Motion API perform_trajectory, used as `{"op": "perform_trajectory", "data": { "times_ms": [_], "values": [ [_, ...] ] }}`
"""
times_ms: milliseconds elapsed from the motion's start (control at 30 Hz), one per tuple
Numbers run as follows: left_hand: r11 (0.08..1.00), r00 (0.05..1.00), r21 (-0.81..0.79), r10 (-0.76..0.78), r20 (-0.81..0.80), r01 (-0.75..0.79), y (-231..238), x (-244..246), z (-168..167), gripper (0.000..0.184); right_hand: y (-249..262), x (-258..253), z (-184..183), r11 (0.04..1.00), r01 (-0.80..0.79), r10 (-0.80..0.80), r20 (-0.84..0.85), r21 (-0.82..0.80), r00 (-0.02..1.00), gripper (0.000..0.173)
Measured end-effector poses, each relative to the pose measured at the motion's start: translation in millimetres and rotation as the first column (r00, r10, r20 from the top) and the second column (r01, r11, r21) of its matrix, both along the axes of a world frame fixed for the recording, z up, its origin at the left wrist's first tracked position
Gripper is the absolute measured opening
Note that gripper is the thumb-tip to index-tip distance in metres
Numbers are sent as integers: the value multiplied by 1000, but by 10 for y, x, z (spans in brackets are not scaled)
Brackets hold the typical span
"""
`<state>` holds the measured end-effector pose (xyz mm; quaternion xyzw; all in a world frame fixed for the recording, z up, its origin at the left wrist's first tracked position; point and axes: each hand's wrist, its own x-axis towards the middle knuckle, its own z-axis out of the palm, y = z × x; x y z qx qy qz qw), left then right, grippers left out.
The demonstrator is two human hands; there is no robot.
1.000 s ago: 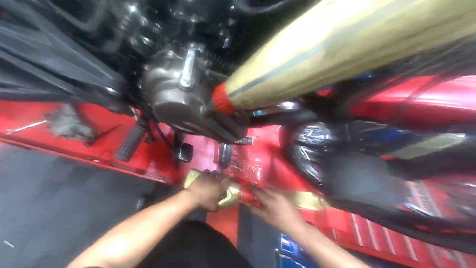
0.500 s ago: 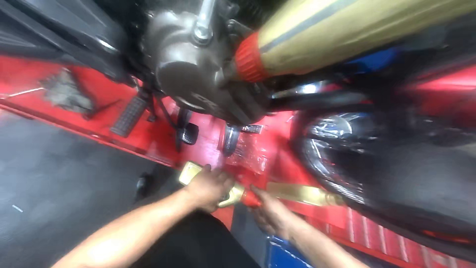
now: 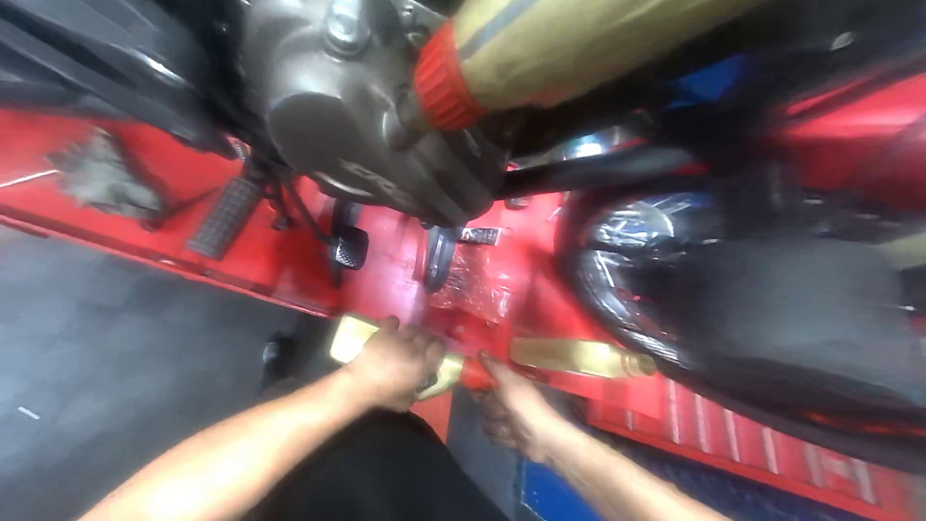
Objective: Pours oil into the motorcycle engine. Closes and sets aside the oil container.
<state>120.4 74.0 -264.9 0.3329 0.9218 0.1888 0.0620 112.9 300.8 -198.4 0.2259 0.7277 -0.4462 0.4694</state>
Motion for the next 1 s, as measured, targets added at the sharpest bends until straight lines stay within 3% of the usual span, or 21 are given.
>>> {"op": "perform_trajectory", "data": {
  "times_ms": [33,67,133,167,200,233,300,333,367,400,433,500,533,567,600,667,700,767,833,867,1000],
  "values": [
    [1000,997,14,13,-78,-12,0,-13,-50,79,-11,1,-35,980,192,-180,202,-45,963,72],
    [1000,993,19,11,-117,-9,-11,-34,-86,80,-13,7,-57,969,241,-220,265,-46,939,76],
    [1000,996,13,-12,-84,13,-52,-51,-100,82,3,26,-33,999,-39,39,7,20,999,71],
    [1000,998,13,-22,-51,23,-74,-51,-90,83,55,34,1,951,-272,298,-208,144,932,54],
    [999,999,10,-30,-14,30,-91,-57,-78,84,138,49,18,832,-448,551,-392,327,737,45],
    [999,999,11,-37,8,37,-93,-58,-74,85,224,89,-3,681,-509,730,-536,526,424,59],
    [999,999,17,-50,2,50,-63,-47,-66,82,309,116,-29,473,-409,824,-556,781,-110,45],
    [998,998,21,-56,-12,56,-43,-33,-52,82,325,123,-48,459,-353,811,-546,816,-208,35],
    [998,998,27,-59,-34,60,-29,-19,-38,81,331,144,-65,488,-321,802,-562,812,-203,34],
    [998,996,36,-55,-66,58,-21,-10,-32,80,313,163,-76,552,-312,791,-604,774,-98,34],
    [998,994,53,-39,-106,45,-29,-9,-35,79,259,168,-70,643,-324,755,-645,694,118,36],
    [995,982,99,10,-188,9,-99,-16,-72,79,47,124,56,860,-336,503,-524,385,688,40],
    [992,973,123,38,-230,-9,-142,-27,-110,76,-51,126,69,962,-226,270,-416,153,869,42],
    [989,962,144,63,-267,-24,-183,-44,-161,72,-138,155,60,995,-96,86,-309,-20,947,45],
    [987,953,158,79,-294,-33,-221,-67,-210,69,-196,167,54,996,-65,45,-289,-60,956,46],
    [983,943,177,104,-315,-50,-291,-127,-278,68,-241,101,57,938,-270,343,-464,218,817,47],
    [981,944,183,117,-308,-62,-323,-158,-297,70,-257,61,46,837,-323,538,-558,441,633,49],
    [972,952,220,147,-269,-88,-361,-232,-313,77,-286,-75,-82,673,-198,740,-650,713,174,57],
    [956,962,269,180,-206,-121,-372,-320,-322,83,-399,-289,-111,639,-84,763,-644,765,-53,57],
    [943,965,297,206,-165,-150,-367,-365,-345,85,-513,-373,-37,622,-76,779,-626,779,-33,55],
    [838,918,412,397,-9,-358,-300,-470,-564,95,-926,-616,191,632,-167,756,-554,757,348,58]
  ]
}}
